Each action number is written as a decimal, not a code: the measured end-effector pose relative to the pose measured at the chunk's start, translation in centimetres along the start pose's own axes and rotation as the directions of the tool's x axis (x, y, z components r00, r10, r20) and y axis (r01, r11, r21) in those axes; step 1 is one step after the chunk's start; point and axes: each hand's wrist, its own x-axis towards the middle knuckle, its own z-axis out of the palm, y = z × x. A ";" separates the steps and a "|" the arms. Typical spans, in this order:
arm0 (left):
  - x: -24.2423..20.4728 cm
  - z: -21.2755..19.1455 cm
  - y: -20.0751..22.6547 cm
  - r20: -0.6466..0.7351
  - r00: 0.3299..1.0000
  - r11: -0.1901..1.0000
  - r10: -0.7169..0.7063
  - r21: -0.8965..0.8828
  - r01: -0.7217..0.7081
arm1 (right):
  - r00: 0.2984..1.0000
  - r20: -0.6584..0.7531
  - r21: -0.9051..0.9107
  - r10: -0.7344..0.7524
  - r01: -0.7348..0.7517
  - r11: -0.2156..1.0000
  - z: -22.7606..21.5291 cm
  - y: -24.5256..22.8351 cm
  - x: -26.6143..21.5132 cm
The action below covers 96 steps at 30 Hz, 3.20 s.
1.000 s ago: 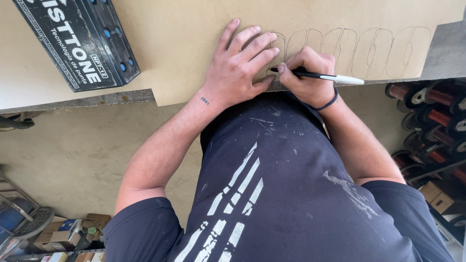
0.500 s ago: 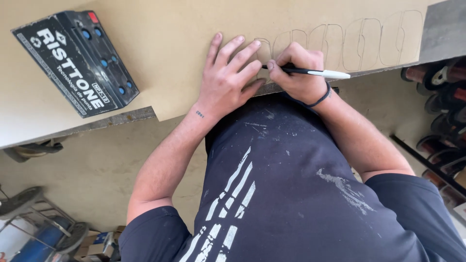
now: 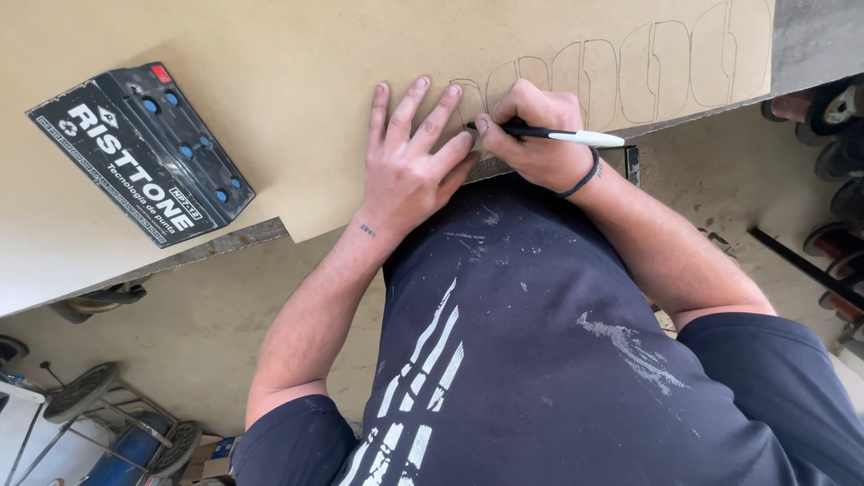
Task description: The person draws curved outlines on a sheet of cardboard using a black marker. They then use a pair of scissors to cut along the drawn lines, separating the shapes from the main sheet.
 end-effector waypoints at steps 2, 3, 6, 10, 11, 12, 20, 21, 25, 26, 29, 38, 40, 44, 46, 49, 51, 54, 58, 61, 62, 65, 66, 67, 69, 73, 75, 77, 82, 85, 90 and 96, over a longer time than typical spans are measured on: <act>-0.1 0.0 -0.1 -0.001 1.000 1.000 0.003 0.001 -0.003 | 1.000 -0.023 -0.009 -0.015 0.015 1.000 0.1 0.1 -0.1; -0.2 0.0 -0.1 -0.004 1.000 1.000 0.001 0.004 -0.001 | 1.000 -0.020 -0.009 -0.019 0.018 1.000 0.1 -0.1 0.1; -0.4 0.1 -0.1 0.009 1.000 1.000 -0.006 0.003 0.006 | 1.000 -0.020 -0.050 -0.003 0.002 0.999 0.0 -0.6 0.3; -0.6 0.2 0.0 0.002 1.000 1.000 -0.024 0.017 0.024 | 1.000 -0.024 -0.022 0.014 -0.015 1.000 0.0 -0.9 0.7; -0.6 0.2 -0.1 0.001 1.000 1.000 -0.024 0.013 0.024 | 0.999 -0.035 -0.017 0.011 -0.012 1.000 0.1 -0.9 0.9; -0.7 0.2 -0.2 0.002 1.000 1.000 -0.025 0.016 0.025 | 0.999 -0.034 -0.014 0.010 -0.011 1.000 0.2 -0.8 1.0; -0.5 0.0 -0.1 -0.008 1.000 1.000 -0.017 0.013 0.017 | 0.998 -0.064 -0.060 0.016 -0.020 0.998 0.5 -0.1 1.6; -0.5 0.0 -0.1 -0.007 1.000 1.000 -0.018 0.012 0.018 | 0.998 -0.063 -0.060 0.018 -0.022 0.998 0.5 -0.1 1.6; -0.5 0.1 -0.1 -0.014 1.000 1.000 -0.013 0.018 0.014 | 0.998 -0.065 -0.066 0.013 -0.018 0.998 0.6 -0.1 1.6; -0.5 0.2 -0.1 -0.018 1.000 1.000 -0.013 0.018 0.013 | 0.998 -0.064 -0.067 0.013 -0.017 0.998 0.5 -0.1 1.6; -0.6 0.2 -0.2 -0.023 1.000 1.000 -0.011 0.013 0.012 | 0.997 -0.069 -0.043 0.020 -0.023 0.999 0.4 -0.5 1.7; 0.1 -0.5 0.2 -0.049 0.995 0.996 0.090 0.027 -0.088 | 0.956 -0.250 0.454 0.153 -0.024 0.891 -1.6 -1.5 2.2; -0.5 -0.5 0.7 -0.071 0.995 0.996 0.067 0.068 -0.062 | 0.954 -0.284 0.399 0.097 0.026 0.917 -3.9 -1.0 1.5; -3.3 -2.0 1.3 -0.048 0.998 0.964 -0.046 0.261 0.057 | 0.938 -0.254 -0.304 -0.237 0.155 0.940 -10.9 -1.0 0.1; -4.7 -2.6 1.8 -0.024 0.997 0.951 -0.071 0.300 0.075 | 0.939 -0.248 -0.313 -0.237 0.154 0.937 -15.1 0.0 -1.7; -5.9 -2.7 2.6 -0.031 0.997 0.933 -0.074 0.350 0.080 | 0.931 -0.306 -0.351 -0.197 0.082 0.933 -21.5 4.1 -5.3; -5.4 -3.1 3.9 -0.062 0.997 0.929 -0.047 0.363 0.066 | 0.914 -0.373 -0.376 -0.163 0.012 0.926 -25.3 6.8 -7.6; -3.0 -3.6 7.0 -0.169 0.984 0.984 -0.064 0.153 0.090 | 0.904 -0.321 -0.426 0.284 -0.405 0.809 -29.1 8.3 -8.9; 2.1 -0.7 11.1 -0.487 0.870 0.993 -0.073 0.047 0.109 | 0.904 -0.228 -0.541 0.361 -0.426 0.726 -29.9 10.3 -7.8; 9.5 2.1 13.6 -0.546 0.837 1.000 0.016 -0.009 -0.025 | 0.906 -0.167 -0.670 0.390 -0.394 0.630 -30.6 12.0 -6.5; 12.2 2.9 14.3 -0.510 0.858 0.996 0.058 -0.028 -0.084 | 0.882 -0.162 -0.703 0.442 -0.418 0.576 -30.8 12.2 -5.9; 20.9 5.5 15.7 -0.369 0.924 0.995 0.096 0.017 -0.097 | 0.975 -0.215 -0.648 0.049 -0.181 0.740 -32.3 12.5 -3.9; 23.2 7.2 15.6 -0.376 0.921 0.994 0.104 0.024 -0.102 | 0.975 -0.220 -0.650 0.038 -0.176 0.739 -32.5 12.3 -2.4; 25.5 8.9 15.5 -0.278 0.956 0.995 0.094 0.016 -0.093 | 0.977 -0.209 -0.628 -0.037 -0.105 0.771 -32.6 12.1 -1.0; 29.2 12.1 15.2 -0.180 0.979 0.996 0.092 0.013 -0.091 | 0.972 -0.205 -0.607 -0.118 -0.031 0.794 -32.5 12.4 1.3; 33.2 17.1 14.9 -0.114 0.993 0.998 0.014 0.056 -0.008 | 0.992 -0.123 -0.690 0.028 -0.106 0.716 -31.6 12.6 4.1; 34.4 18.7 14.8 -0.098 0.995 0.997 -0.031 0.072 0.038 | 0.990 -0.106 -0.703 0.098 -0.144 0.697 -31.6 12.3 5.2; 35.0 20.3 14.5 -0.024 0.997 0.993 -0.068 0.091 0.070 | 0.990 -0.014 -0.828 0.140 -0.089 0.553 -31.5 12.5 6.3; 29.7 12.3 15.2 -0.060 0.997 0.999 -0.038 0.037 0.040 | 0.981 0.062 -0.877 0.186 -0.036 0.478 -31.6 12.2 7.6; 20.8 5.5 16.0 -0.079 0.994 0.981 -0.072 -0.185 0.056 | 0.965 0.039 -0.889 0.258 -0.084 0.451 -30.8 11.9 8.0; 6.1 0.7 17.9 -0.207 0.895 0.904 -0.395 -0.259 0.339 | 0.965 0.049 -0.856 0.257 -0.092 0.509 -31.5 13.6 8.6; -4.3 2.4 17.9 0.144 0.342 0.098 -0.929 -0.795 0.599 | 0.974 0.025 -0.501 0.226 -0.183 0.846 -34.4 27.9 6.4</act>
